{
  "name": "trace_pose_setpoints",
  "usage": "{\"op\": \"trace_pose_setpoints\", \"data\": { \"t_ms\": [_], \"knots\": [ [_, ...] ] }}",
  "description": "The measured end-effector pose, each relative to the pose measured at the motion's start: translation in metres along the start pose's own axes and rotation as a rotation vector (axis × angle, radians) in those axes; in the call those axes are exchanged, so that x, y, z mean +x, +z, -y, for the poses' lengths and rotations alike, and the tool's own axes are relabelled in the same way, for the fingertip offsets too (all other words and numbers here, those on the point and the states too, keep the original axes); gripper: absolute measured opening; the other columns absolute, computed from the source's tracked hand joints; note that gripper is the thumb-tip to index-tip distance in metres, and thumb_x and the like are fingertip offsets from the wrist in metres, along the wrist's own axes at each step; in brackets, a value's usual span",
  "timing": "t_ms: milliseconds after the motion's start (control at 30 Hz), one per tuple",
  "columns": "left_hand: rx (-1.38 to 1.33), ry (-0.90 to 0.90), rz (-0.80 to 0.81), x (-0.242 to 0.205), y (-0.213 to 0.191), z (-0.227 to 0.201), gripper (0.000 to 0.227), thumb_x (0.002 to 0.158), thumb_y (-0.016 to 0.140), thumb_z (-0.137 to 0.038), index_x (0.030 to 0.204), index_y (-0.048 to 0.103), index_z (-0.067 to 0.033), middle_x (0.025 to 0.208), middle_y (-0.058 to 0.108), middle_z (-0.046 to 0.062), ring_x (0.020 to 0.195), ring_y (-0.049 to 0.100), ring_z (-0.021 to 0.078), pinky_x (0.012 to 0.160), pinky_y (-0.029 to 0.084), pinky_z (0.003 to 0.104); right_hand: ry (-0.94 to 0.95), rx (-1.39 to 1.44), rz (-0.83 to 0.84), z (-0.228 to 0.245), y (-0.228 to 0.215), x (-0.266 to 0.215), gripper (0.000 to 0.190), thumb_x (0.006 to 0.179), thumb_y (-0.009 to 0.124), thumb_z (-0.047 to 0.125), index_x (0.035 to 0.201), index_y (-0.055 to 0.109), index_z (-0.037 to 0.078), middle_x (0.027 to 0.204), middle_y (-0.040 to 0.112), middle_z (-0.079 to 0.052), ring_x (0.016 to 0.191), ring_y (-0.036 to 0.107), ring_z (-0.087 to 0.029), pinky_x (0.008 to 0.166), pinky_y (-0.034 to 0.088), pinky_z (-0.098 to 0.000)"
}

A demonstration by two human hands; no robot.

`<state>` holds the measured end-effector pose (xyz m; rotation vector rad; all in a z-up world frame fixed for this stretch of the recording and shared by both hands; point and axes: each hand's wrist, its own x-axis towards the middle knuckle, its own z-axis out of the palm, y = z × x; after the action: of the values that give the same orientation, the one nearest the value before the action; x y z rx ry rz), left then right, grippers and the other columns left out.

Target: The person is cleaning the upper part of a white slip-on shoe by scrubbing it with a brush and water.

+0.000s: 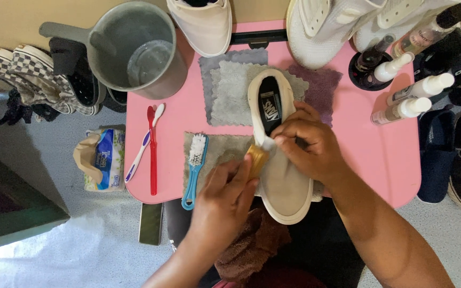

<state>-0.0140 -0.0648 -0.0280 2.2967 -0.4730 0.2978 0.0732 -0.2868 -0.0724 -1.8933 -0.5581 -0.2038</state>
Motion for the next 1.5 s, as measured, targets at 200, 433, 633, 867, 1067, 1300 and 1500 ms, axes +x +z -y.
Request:
{"op": "trace_pose_setpoints", "data": {
  "t_ms": [200,433,633,867,1067,1300,1500],
  "knots": [
    [0.052,-0.007,-0.107,0.009,-0.014,-0.006,0.043,0.100,0.075,-0.013,0.140,0.064,-0.0083,0.123,0.070,0.015,0.105,0.071,0.0343,0.094,0.059,0.044,0.029,0.002,0.013,0.002,0.004,0.000,0.019,0.094,0.067,0.011,0.076,0.062,0.013,0.093,0.077,-0.001,0.091,0.067,-0.013,0.128,0.025,-0.0461],
    [0.061,-0.017,0.009,0.000,-0.007,0.009,0.048,0.098,0.074,-0.011,0.144,0.062,-0.0097,0.119,0.067,0.014,0.101,0.065,0.0360,0.089,0.059,0.045,-0.015,0.004,0.014,-0.003,0.001,-0.002,0.015,0.097,0.065,0.014,0.083,0.068,0.011,0.095,0.077,-0.003,0.091,0.068,-0.016,0.128,0.028,-0.0511],
    [0.052,0.043,-0.107,0.003,0.004,0.004,0.048,0.103,0.075,-0.016,0.147,0.057,-0.0100,0.126,0.067,0.016,0.106,0.068,0.0352,0.089,0.062,0.045,-0.045,0.022,-0.009,-0.001,0.002,-0.003,0.019,0.100,0.064,0.011,0.081,0.061,0.010,0.100,0.076,-0.006,0.093,0.067,-0.018,0.129,0.029,-0.0537],
    [-0.119,-0.198,-0.068,0.015,-0.009,0.007,0.046,0.094,0.074,-0.011,0.139,0.064,-0.0020,0.107,0.072,0.019,0.091,0.075,0.0332,0.068,0.063,0.041,-0.036,0.048,-0.025,-0.007,0.005,-0.004,0.018,0.100,0.066,0.013,0.083,0.065,0.011,0.094,0.075,-0.003,0.091,0.066,-0.019,0.126,0.027,-0.0506],
    [-0.139,-0.240,0.171,0.001,-0.018,0.004,0.052,0.097,0.069,-0.020,0.146,0.060,-0.0042,0.104,0.066,0.014,0.087,0.069,0.0298,0.071,0.054,0.039,-0.022,-0.044,-0.051,-0.002,0.004,-0.004,0.016,0.101,0.062,0.013,0.086,0.065,0.008,0.097,0.074,-0.005,0.093,0.067,-0.019,0.129,0.032,-0.0535],
    [-0.116,-0.148,-0.001,0.022,0.001,0.006,0.053,0.099,0.069,-0.010,0.147,0.052,0.0070,0.107,0.065,0.020,0.086,0.064,0.0311,0.066,0.059,0.041,-0.052,-0.030,-0.050,-0.002,0.006,-0.006,0.015,0.100,0.065,0.005,0.086,0.060,0.009,0.099,0.074,-0.006,0.095,0.066,-0.019,0.128,0.032,-0.0551],
    [-0.110,-0.153,0.200,0.007,-0.036,-0.009,0.044,0.094,0.071,-0.012,0.136,0.066,-0.0013,0.099,0.067,0.012,0.086,0.067,0.0280,0.069,0.054,0.038,0.009,-0.057,-0.016,0.000,0.004,-0.004,0.011,0.099,0.064,0.012,0.090,0.070,0.009,0.097,0.075,-0.002,0.093,0.068,-0.016,0.129,0.029,-0.0519]
  ]
}}
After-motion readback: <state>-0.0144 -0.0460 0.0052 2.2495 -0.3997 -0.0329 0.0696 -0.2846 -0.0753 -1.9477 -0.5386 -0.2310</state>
